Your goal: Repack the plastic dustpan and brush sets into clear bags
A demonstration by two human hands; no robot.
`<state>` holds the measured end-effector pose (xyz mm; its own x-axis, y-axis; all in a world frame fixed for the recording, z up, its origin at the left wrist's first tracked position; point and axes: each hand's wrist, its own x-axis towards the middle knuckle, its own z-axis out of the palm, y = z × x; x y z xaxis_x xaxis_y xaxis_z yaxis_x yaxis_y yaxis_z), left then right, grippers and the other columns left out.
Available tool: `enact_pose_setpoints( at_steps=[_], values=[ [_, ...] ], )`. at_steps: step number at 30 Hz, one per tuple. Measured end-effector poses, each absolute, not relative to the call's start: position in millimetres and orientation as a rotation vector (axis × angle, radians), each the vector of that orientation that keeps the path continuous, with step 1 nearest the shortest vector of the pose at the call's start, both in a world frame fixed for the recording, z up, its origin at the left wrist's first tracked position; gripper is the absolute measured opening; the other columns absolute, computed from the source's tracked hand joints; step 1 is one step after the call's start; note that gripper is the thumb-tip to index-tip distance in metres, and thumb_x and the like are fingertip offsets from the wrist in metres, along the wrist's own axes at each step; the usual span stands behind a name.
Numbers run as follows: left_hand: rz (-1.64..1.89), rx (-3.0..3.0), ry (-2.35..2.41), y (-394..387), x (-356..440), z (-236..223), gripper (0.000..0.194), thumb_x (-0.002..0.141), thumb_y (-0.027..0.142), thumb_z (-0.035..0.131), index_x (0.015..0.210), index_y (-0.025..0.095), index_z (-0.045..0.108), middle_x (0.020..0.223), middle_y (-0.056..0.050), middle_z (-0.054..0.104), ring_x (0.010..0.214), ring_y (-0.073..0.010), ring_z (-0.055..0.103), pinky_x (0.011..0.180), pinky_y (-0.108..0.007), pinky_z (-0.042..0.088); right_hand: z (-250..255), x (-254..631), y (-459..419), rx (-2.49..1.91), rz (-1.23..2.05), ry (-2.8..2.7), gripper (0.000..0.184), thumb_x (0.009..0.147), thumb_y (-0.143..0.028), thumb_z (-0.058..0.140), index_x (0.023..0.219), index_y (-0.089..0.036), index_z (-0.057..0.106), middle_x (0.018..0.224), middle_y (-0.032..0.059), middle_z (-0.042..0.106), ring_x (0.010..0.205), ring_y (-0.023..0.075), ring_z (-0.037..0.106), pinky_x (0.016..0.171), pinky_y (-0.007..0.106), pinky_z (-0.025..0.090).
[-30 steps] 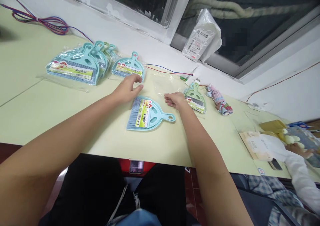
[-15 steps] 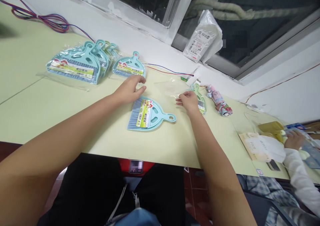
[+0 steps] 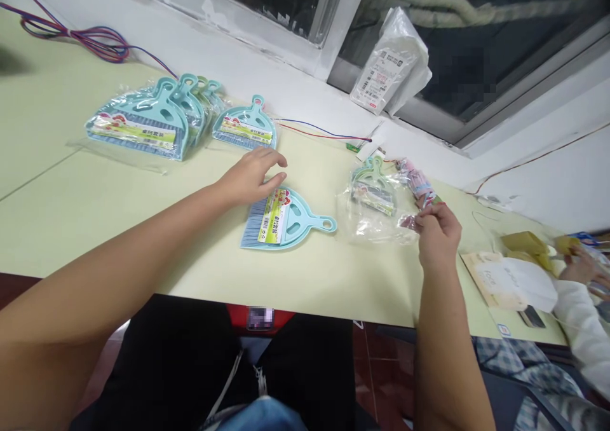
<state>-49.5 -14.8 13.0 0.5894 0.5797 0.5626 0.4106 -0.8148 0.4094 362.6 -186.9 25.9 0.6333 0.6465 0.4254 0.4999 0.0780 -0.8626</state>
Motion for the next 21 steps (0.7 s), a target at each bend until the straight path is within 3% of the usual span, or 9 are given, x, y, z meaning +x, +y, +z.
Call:
enact_pose_setpoints(
  at_steps=[13,21],
  values=[
    [0.988,2.554,0.826,-18,-49,16,0.030,0.097,0.038,0.049,0.117,0.021,0.063,0.119,-0.011,0.067,0.118,-0.0301,0.058,0.105,-0.047,0.044,12,312,-227,-1.529,0.525,-0.889,0.011,0.063,-0.021,0.061,0.073,-0.023,0.057,0.065,-0.0021,0.054,0.060,0.0175,0.063,0.058,0.031,0.052],
    [1.012,2.558,0.809,-19,-49,17,0.029,0.097,0.038,0.049,0.116,0.020,0.063,0.119,-0.011,0.066,0.119,-0.0298,0.058,0.106,-0.046,0.044,2,290,-228,-1.543,0.693,-0.867,0.012,0.066,-0.021,0.066,0.074,-0.021,0.058,0.069,-0.0029,0.058,0.066,0.0178,0.067,0.072,0.036,0.059]
  ],
)
